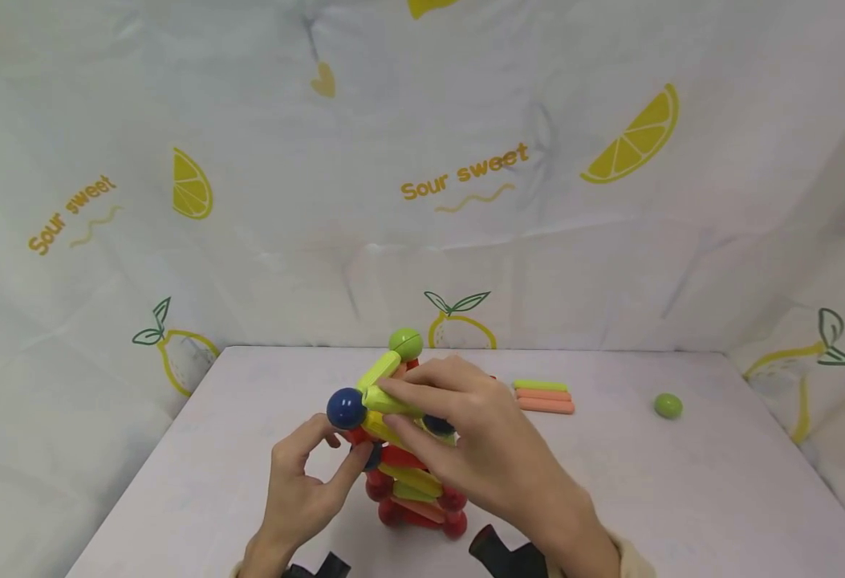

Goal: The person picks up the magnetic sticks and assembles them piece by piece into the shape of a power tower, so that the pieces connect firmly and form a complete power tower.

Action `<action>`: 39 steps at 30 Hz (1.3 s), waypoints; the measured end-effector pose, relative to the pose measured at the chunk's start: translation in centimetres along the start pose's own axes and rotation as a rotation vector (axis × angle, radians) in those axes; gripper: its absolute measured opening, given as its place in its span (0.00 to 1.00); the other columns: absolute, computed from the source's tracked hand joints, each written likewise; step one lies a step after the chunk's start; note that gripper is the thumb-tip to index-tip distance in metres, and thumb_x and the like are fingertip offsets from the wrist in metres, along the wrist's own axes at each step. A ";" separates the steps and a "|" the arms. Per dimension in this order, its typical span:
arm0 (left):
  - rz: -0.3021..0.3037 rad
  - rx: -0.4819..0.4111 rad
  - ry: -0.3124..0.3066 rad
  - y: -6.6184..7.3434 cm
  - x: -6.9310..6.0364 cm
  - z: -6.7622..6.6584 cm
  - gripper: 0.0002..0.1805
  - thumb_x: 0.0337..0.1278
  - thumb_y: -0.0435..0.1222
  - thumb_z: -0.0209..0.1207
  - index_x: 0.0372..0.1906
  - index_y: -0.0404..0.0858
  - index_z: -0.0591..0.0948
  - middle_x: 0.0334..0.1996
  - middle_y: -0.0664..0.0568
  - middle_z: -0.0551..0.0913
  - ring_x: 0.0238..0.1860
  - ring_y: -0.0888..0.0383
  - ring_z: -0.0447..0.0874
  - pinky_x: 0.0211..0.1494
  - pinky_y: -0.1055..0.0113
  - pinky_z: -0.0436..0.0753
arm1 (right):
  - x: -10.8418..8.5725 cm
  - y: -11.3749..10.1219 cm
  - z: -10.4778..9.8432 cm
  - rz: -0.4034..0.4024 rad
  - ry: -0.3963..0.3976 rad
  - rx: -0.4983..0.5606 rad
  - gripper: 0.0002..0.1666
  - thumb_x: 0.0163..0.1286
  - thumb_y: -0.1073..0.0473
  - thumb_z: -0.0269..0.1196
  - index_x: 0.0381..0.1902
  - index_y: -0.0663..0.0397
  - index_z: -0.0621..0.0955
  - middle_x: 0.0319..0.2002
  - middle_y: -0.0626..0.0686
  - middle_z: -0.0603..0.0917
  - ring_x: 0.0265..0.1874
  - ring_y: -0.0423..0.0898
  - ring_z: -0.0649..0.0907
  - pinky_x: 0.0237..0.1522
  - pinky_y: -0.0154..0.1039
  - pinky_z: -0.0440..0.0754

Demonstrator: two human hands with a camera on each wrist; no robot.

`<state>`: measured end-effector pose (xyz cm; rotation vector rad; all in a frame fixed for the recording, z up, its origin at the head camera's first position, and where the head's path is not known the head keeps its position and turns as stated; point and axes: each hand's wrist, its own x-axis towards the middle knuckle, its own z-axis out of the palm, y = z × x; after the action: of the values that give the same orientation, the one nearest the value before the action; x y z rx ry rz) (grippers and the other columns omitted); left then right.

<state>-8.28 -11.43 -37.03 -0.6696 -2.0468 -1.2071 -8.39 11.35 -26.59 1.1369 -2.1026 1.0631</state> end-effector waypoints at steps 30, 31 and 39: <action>-0.075 0.009 0.058 -0.4 -0.2 -0.7 0.15 0.46 0.29 0.77 0.41 0.43 0.89 0.31 0.54 0.91 0.32 0.64 0.87 0.35 0.70 0.84 | -2.5 0.6 0.0 0.166 0.056 -0.143 0.36 0.49 0.64 0.81 0.58 0.41 0.85 0.50 0.40 0.86 0.47 0.38 0.85 0.53 0.21 0.77; -0.089 0.019 0.078 -0.4 -0.1 -0.8 0.14 0.44 0.29 0.77 0.39 0.42 0.90 0.30 0.54 0.91 0.31 0.64 0.87 0.34 0.70 0.84 | -2.7 0.7 0.0 0.161 0.057 -0.119 0.35 0.49 0.65 0.80 0.58 0.42 0.85 0.50 0.41 0.87 0.46 0.38 0.86 0.53 0.21 0.77; -0.124 0.138 0.129 -0.4 0.1 -0.9 0.11 0.50 0.29 0.74 0.41 0.40 0.92 0.35 0.53 0.93 0.33 0.60 0.91 0.33 0.70 0.85 | -3.3 0.2 0.6 0.135 0.020 -0.057 0.42 0.48 0.71 0.79 0.63 0.45 0.83 0.58 0.48 0.87 0.52 0.42 0.87 0.52 0.18 0.79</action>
<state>-8.37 -12.40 -36.89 -0.3951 -2.0649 -1.1346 -6.89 12.34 -29.41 0.9643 -2.2052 1.0636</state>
